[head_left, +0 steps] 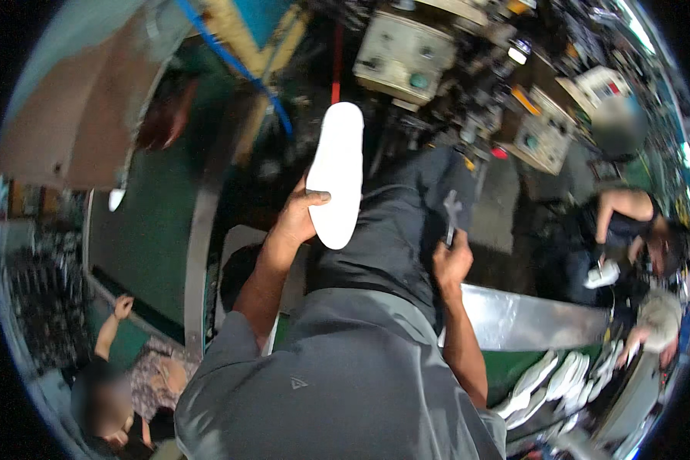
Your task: The person is manufacturing shoes by placing shoe uppers into a lasting machine and using a tool to adjust them.
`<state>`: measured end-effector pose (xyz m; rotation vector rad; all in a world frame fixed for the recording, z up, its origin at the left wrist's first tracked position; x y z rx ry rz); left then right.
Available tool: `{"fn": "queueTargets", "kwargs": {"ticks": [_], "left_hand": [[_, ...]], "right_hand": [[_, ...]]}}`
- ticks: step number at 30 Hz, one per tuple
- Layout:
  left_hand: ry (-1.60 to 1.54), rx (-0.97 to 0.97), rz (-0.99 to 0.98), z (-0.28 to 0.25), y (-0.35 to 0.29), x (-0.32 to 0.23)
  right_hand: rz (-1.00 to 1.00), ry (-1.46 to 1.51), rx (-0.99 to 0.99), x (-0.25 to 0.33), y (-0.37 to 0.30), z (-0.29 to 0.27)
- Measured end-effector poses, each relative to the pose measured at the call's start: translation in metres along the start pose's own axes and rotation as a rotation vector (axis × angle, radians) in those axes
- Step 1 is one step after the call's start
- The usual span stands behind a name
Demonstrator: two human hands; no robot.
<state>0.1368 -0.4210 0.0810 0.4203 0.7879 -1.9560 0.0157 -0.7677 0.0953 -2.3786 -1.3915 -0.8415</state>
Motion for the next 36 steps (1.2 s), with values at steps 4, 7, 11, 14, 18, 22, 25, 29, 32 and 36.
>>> {"fn": "queueTargets", "kwargs": {"ticks": [4, 7, 11, 14, 18, 22, 25, 29, 32, 36], "left_hand": [[0.21, -0.451, 0.257, -0.118, -0.044, -0.097], [0.983, -0.991, 0.529, -0.218, -0.117, -0.175], [1.997, -1.472, -0.093, -0.294, -0.203, -0.204], [2.239, -1.247, -0.345, -0.332, -0.25, -0.187], [2.185, -1.347, -0.68, -0.386, -0.287, -0.208], [1.931, -1.342, -0.249, -0.409, -0.291, -0.303], [2.139, -1.187, -0.013, -0.36, -0.19, -0.253], [2.244, -0.808, -0.003, -0.23, -0.043, -0.17], [1.769, -0.461, 0.351, -0.095, 0.031, -0.095], [1.479, -0.012, 0.67, 0.084, 0.088, 0.01]], "right_hand": [[-0.046, -0.018, 0.016, -0.013, 0.013, -0.006], [-0.122, 0.055, -0.012, -0.012, 0.02, -0.001], [-0.13, -0.096, 0.003, -0.022, 0.031, 0.006], [-0.164, -0.09, -0.004, -0.02, 0.038, 0.006], [-0.267, 0.069, 0.039, -0.013, 0.048, -0.007], [0.072, 0.166, 0.061, -0.06, 0.057, 0.001], [0.452, 0.185, 0.031, -0.118, 0.035, -0.028], [0.513, -0.071, -0.204, -0.266, -0.041, -0.082], [0.768, -0.194, -0.251, -0.334, -0.11, -0.103], [0.955, -0.615, -0.097, -0.376, -0.157, -0.1]]}}
Point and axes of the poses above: each hand's wrist, its own y-axis towards the middle knuckle, its own z-axis out of the palm, x = y × z, the point moved 5 cm from there along y, towards the middle knuckle, and after that the axes turned 8 degrees about -x, right-handed, at the moved point
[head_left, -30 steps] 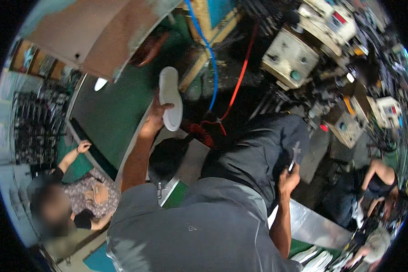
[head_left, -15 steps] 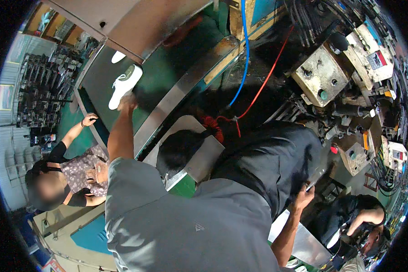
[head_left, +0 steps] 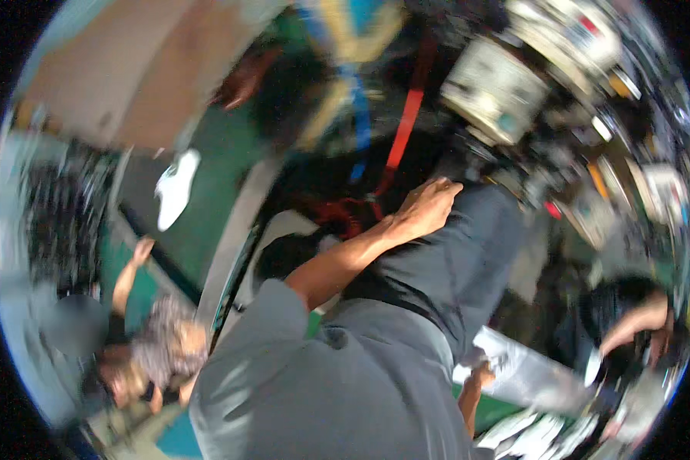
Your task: The person is manufacturing shoes by placing shoe uppers into a lasting machine and using a tool to adjust them.
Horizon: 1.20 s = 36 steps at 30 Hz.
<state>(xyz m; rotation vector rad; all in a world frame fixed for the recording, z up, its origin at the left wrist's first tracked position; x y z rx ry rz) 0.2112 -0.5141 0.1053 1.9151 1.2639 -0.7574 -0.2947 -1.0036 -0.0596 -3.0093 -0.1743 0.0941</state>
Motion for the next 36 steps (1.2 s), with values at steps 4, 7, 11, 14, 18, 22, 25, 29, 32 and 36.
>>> {"fn": "queueTargets", "kwargs": {"ticks": [4, 7, 11, 14, 18, 22, 25, 29, 32, 36], "left_hand": [[-0.101, 0.193, 0.288, 0.097, -0.013, -0.091], [-0.351, 0.442, 0.508, 0.186, -0.043, -0.186], [-0.029, 0.587, 0.735, 0.228, -0.088, -0.172], [-0.097, 0.594, 0.615, 0.225, -0.082, -0.155], [-0.076, 0.637, 0.659, 0.224, -0.09, -0.163], [-0.001, 0.655, 0.655, 0.22, -0.095, -0.168], [0.06, 0.661, 0.639, 0.215, -0.095, -0.165], [-0.004, 0.718, 0.666, 0.243, -0.119, -0.18], [0.032, 0.703, 0.717, 0.243, -0.119, -0.178], [0.122, 0.656, 0.723, 0.225, -0.107, -0.154]], "right_hand": [[-0.698, -0.488, 0.199, 0.078, -0.089, 0.045], [-0.068, 0.273, -0.039, -0.019, -0.045, 0.02], [-0.001, 0.27, -0.361, -0.055, -0.13, -0.001], [0.464, 0.301, -0.141, -0.145, -0.198, 0.02], [1.229, 0.393, 0.172, -0.263, -0.276, 0.045], [1.24, 0.384, 0.132, -0.31, -0.284, 0.055], [1.15, 0.328, 0.033, -0.31, -0.243, 0.044], [0.88, 0.199, -0.382, -0.424, -0.155, -0.006], [0.619, 0.145, -0.666, -0.434, -0.074, -0.046], [0.606, 0.372, -0.454, -0.392, 0.049, -0.07]]}}
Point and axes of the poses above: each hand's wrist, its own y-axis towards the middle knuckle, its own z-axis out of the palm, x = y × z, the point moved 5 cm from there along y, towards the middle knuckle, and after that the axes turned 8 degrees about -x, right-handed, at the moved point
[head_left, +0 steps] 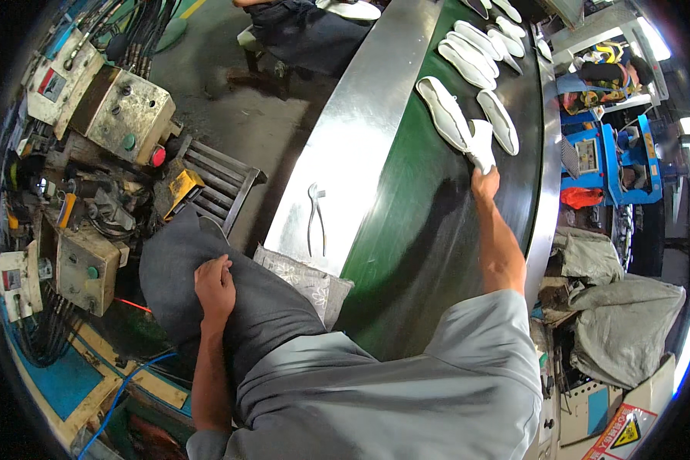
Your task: The person is manufacturing shoes by placing shoe uppers into a lasting machine and using a tool to adjust them.
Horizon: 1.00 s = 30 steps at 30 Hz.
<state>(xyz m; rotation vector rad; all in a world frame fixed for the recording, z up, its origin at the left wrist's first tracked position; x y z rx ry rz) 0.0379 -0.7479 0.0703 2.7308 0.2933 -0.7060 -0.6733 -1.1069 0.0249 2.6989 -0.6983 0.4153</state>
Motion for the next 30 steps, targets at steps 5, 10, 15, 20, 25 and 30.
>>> {"fn": "queueTargets", "kwargs": {"ticks": [5, 10, 15, 20, 25, 30], "left_hand": [[-0.058, -0.026, 0.002, 0.026, 0.007, -0.011], [0.054, 0.006, -0.052, -0.008, 0.0, -0.007], [-0.007, -0.008, 0.002, 0.022, 0.024, -0.017], [0.021, 0.081, -0.068, 0.019, 0.026, -0.014], [0.006, 0.051, -0.047, 0.012, 0.033, -0.02], [-0.098, 0.201, 0.023, 0.018, 0.053, -0.042]], "right_hand": [[-0.201, -0.019, -0.034, 0.035, 0.106, 0.016], [-0.038, -0.068, 0.338, 0.102, 0.035, 0.103], [0.044, 0.327, 0.276, 0.081, 0.044, 0.117], [0.016, 0.195, 0.226, 0.085, -0.078, 0.098], [0.1, 0.185, 0.384, 0.073, -0.23, 0.019], [0.233, 0.407, 0.274, 0.088, -0.27, -0.004]]}}
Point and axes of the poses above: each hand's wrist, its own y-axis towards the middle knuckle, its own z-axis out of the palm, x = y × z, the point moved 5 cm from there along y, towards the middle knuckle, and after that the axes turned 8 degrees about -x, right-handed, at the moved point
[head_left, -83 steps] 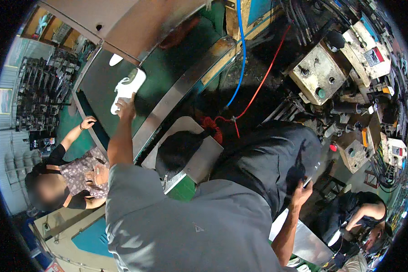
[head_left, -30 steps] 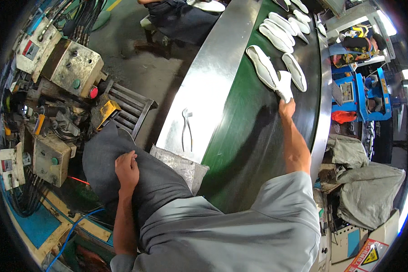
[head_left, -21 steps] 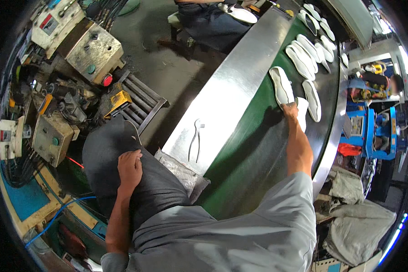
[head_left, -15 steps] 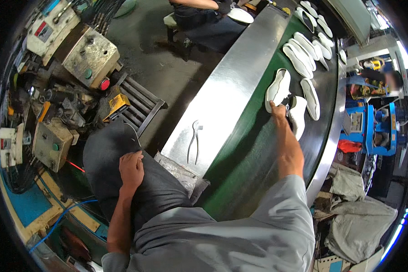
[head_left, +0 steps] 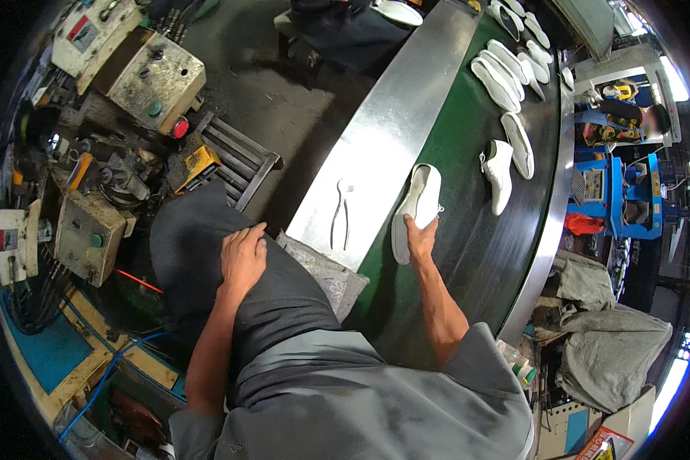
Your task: The person is manufacturing shoes by placing shoe uppers into a lasting machine and using a tool to adjust them.
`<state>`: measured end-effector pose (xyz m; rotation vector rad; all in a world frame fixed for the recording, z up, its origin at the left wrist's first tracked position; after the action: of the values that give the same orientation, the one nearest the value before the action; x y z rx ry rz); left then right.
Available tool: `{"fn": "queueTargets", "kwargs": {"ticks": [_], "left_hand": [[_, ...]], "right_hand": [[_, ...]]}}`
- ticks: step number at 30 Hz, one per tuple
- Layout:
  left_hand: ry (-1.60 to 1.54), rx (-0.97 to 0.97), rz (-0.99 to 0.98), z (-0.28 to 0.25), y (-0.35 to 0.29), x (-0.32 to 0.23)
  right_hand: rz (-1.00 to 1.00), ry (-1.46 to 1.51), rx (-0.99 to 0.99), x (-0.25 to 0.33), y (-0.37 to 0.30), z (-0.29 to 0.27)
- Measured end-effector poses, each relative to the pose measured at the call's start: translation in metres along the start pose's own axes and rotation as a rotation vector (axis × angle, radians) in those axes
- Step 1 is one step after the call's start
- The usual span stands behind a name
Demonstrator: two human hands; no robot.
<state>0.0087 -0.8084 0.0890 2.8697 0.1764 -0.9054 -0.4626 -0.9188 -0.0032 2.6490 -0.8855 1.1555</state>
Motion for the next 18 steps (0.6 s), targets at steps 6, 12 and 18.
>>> {"fn": "queueTargets", "kwargs": {"ticks": [6, 12, 18], "left_hand": [[-0.727, -0.05, -0.238, -0.027, 0.034, -0.012], [-0.607, -0.305, -0.048, -0.134, 0.059, -0.009], [-0.349, -0.635, -0.188, -0.208, -0.005, 0.077]], "right_hand": [[0.099, 0.543, 0.6, 0.091, -0.093, 0.042], [-0.138, 0.437, 1.066, 0.218, -0.234, 0.081], [-0.374, 0.312, 1.476, 0.293, -0.325, 0.126]]}}
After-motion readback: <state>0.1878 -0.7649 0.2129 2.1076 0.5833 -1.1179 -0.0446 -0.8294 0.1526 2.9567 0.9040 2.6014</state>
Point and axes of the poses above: each hand's wrist, its own y-axis towards the middle knuckle, its own z-axis out of the palm, x = y × z, the point moved 5 cm from there along y, towards the middle knuckle, and after that the axes turned 8 degrees about -x, right-handed, at the moved point
